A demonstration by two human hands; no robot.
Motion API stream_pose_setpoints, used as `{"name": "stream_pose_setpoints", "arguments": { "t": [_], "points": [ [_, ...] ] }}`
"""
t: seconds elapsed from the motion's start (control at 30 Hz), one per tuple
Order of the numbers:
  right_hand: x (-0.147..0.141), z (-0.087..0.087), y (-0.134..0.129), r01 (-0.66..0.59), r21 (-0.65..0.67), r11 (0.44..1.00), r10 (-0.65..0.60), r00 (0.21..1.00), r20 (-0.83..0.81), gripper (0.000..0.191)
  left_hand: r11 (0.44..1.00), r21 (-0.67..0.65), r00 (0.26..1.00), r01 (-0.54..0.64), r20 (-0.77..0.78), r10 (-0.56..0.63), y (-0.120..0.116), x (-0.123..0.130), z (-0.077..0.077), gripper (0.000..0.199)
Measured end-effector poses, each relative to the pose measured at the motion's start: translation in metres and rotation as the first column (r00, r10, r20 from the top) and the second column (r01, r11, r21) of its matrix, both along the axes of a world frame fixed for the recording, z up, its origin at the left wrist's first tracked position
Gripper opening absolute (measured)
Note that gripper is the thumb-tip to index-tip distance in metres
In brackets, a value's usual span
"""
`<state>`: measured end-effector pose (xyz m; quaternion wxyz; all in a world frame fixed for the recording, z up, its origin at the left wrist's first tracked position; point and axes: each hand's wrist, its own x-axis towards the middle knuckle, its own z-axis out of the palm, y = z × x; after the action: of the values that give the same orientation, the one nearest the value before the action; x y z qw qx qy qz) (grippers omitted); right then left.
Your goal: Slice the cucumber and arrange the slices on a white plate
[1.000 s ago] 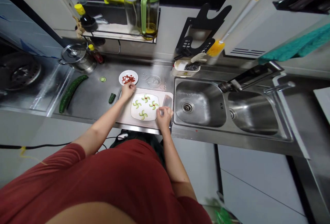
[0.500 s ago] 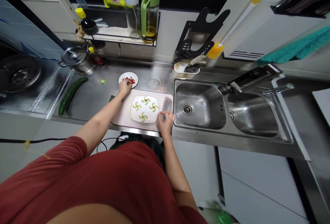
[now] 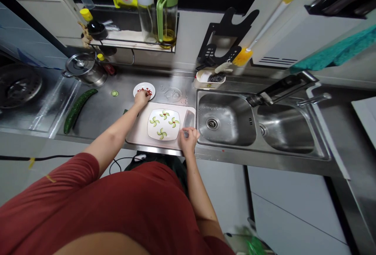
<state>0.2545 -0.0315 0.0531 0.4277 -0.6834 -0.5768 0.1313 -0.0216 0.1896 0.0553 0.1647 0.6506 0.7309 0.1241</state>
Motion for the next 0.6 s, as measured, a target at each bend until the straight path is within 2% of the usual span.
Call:
{"name": "stream_pose_setpoints", "arguments": {
  "t": [0.4,0.5,0.6],
  "points": [
    [0.0023,-0.0016,-0.0020,0.000,-0.039,0.999,0.000,1.000,0.001,0.016,0.998,0.047,0.999,-0.034,0.006,0.034,0.0031,-0.0030,-0.0075,0.025],
    [0.0014,-0.0005,-0.0018,-0.006,-0.041,0.999,0.006,1.000,-0.002,0.016,0.995,0.073,0.996,-0.073,0.059,0.069,0.0022,-0.0041,-0.0070,0.022],
    [0.0001,0.0001,-0.0012,-0.008,-0.050,0.999,0.008,1.000,-0.005,0.016,0.983,0.111,0.977,-0.147,0.174,0.126,0.0026,-0.0049,-0.0066,0.018]
  ]
}}
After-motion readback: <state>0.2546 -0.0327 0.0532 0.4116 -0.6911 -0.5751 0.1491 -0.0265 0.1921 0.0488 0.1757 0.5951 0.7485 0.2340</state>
